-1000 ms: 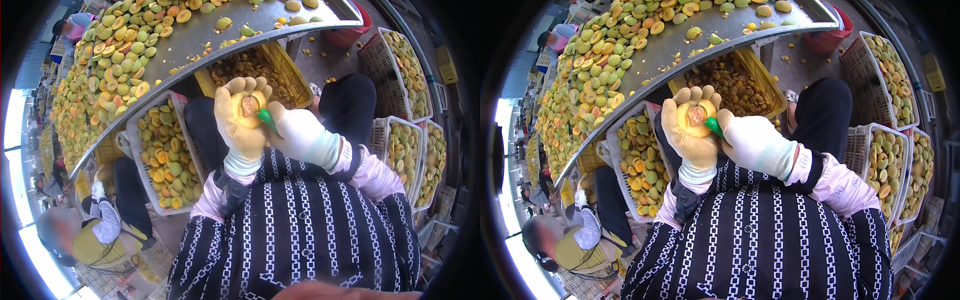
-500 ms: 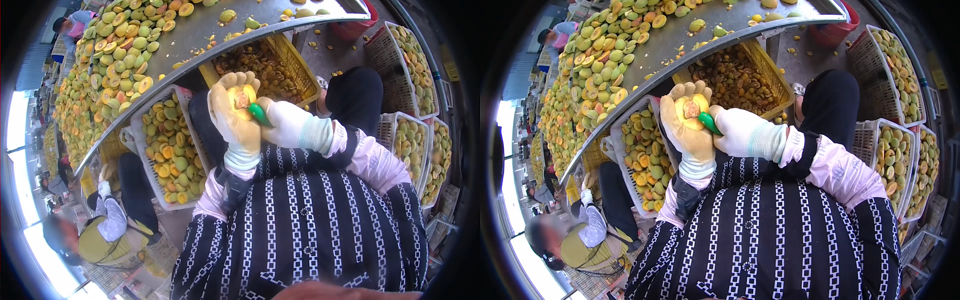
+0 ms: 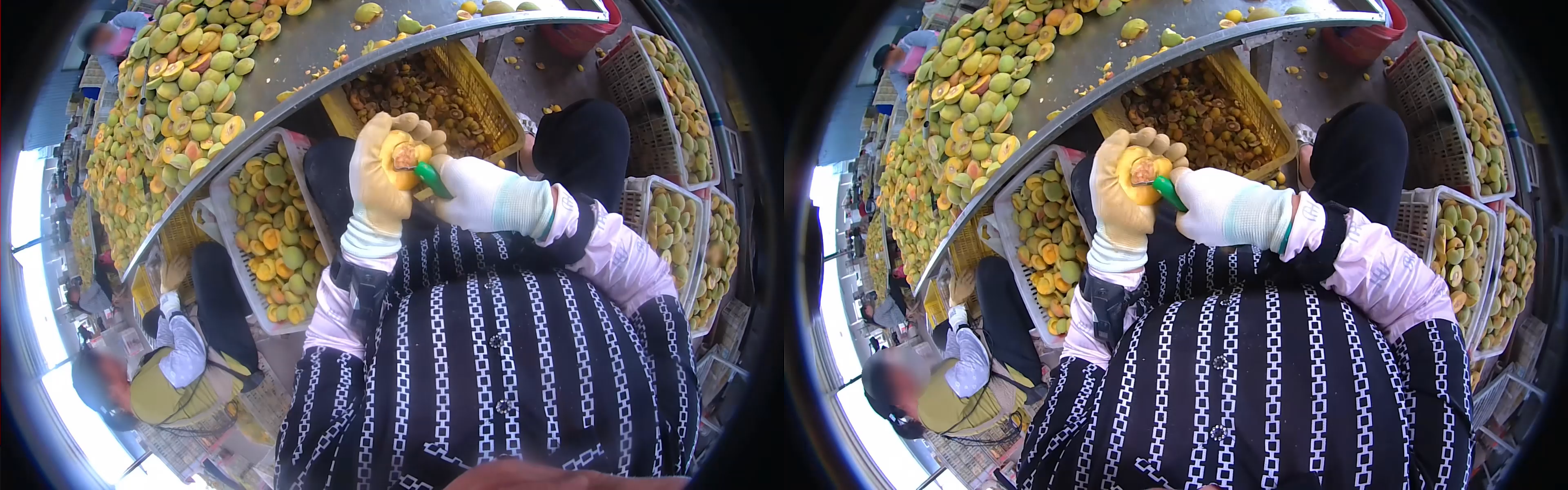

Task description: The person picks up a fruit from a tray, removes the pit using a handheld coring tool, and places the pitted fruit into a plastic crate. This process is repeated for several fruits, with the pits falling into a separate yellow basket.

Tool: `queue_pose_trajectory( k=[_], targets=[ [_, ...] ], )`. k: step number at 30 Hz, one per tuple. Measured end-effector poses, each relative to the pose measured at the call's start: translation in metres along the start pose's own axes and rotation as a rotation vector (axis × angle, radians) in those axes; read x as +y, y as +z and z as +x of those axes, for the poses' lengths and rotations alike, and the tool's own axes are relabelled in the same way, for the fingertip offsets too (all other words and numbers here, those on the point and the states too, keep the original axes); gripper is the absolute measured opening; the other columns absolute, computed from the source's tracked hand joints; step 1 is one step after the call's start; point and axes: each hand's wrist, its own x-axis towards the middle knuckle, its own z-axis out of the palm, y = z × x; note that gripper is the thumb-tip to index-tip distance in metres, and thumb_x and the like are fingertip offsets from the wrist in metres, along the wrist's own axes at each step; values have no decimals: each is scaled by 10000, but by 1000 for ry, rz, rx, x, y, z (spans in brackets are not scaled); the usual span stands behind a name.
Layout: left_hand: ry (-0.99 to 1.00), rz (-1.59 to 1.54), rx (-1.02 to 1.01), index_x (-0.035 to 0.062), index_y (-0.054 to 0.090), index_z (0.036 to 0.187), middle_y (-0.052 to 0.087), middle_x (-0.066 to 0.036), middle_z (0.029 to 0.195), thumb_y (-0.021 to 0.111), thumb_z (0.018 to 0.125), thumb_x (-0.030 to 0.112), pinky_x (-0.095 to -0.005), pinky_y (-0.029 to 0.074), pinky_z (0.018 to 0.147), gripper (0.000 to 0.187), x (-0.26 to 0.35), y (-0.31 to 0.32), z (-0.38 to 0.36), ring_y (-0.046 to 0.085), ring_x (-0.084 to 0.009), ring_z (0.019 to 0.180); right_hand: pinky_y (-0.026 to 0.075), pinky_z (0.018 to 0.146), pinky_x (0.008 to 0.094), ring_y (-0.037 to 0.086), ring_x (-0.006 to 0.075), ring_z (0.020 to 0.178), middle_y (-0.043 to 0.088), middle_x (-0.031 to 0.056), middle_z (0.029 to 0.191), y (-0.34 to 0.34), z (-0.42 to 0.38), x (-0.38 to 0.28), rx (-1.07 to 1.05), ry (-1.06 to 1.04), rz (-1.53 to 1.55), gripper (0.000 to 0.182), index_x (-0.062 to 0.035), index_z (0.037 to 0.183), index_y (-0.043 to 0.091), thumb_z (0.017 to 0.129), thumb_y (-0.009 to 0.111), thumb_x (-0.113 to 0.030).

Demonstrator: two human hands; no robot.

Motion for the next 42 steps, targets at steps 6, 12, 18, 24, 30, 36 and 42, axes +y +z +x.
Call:
queue_pose_trajectory(
  k=[6, 12, 18, 24, 30, 36, 42],
  targets=[
    [-69, 121, -1, -22, 601, 1003, 637, -173, 979, 498, 953, 298, -463, 497, 898, 340, 5, -13, 5, 622, -343, 959, 527, 645, 388, 671, 297, 723, 640, 198, 748, 1, 13, 11, -183, 160, 301, 331, 55, 982, 521, 784, 577, -204],
    [446, 374, 56, 18, 469, 1247, 584, -169, 1136, 415, 983, 394, -405, 490, 905, 462, -22, -9, 4, 602, -290, 1015, 510, 709, 409, 643, 369, 775, 628, 225, 803, 13, 16, 24, 162, 83, -5, 394, 29, 1020, 511, 832, 603, -306],
    [399, 508, 128, -3, 503, 1184, 620, -150, 1008, 411, 983, 405, -328, 521, 772, 463, -27, -19, 3, 622, -220, 846, 472, 458, 282, 606, 182, 525, 609, 107, 697, 2, 12, 6, -99, 192, 252, 325, 38, 1014, 486, 827, 591, -207],
    [328, 511, -113, -4, 496, 1177, 616, -159, 1021, 425, 977, 440, -346, 540, 796, 492, -18, -29, -6, 634, -228, 856, 390, 346, 227, 491, 108, 392, 531, 34, 589, -13, -2, 14, -353, 223, 871, 168, -6, 859, 518, 797, 603, -136],
    [378, 332, -104, 28, 481, 1210, 614, -181, 1063, 463, 965, 414, -376, 542, 819, 458, -23, -15, -8, 641, -271, 886, 396, 340, 216, 494, 102, 384, 529, 32, 588, -13, -3, 11, -379, 224, 963, 178, -12, 842, 514, 804, 608, -158],
    [317, 344, -5, 35, 484, 1217, 626, -194, 1044, 507, 939, 416, -395, 548, 794, 472, -29, -23, -9, 651, -292, 871, 468, 377, 269, 555, 165, 418, 544, 79, 625, -2, -3, 0, -162, 160, 459, 258, 51, 942, 466, 822, 559, -158],
    [401, 376, 10, 39, 491, 1198, 627, -190, 1019, 530, 925, 430, -389, 563, 733, 479, -28, -12, -12, 656, -292, 836, 422, 347, 245, 512, 143, 377, 532, 53, 582, -8, -9, -4, -286, 177, 819, 215, 19, 879, 489, 818, 580, -166]
  ],
)
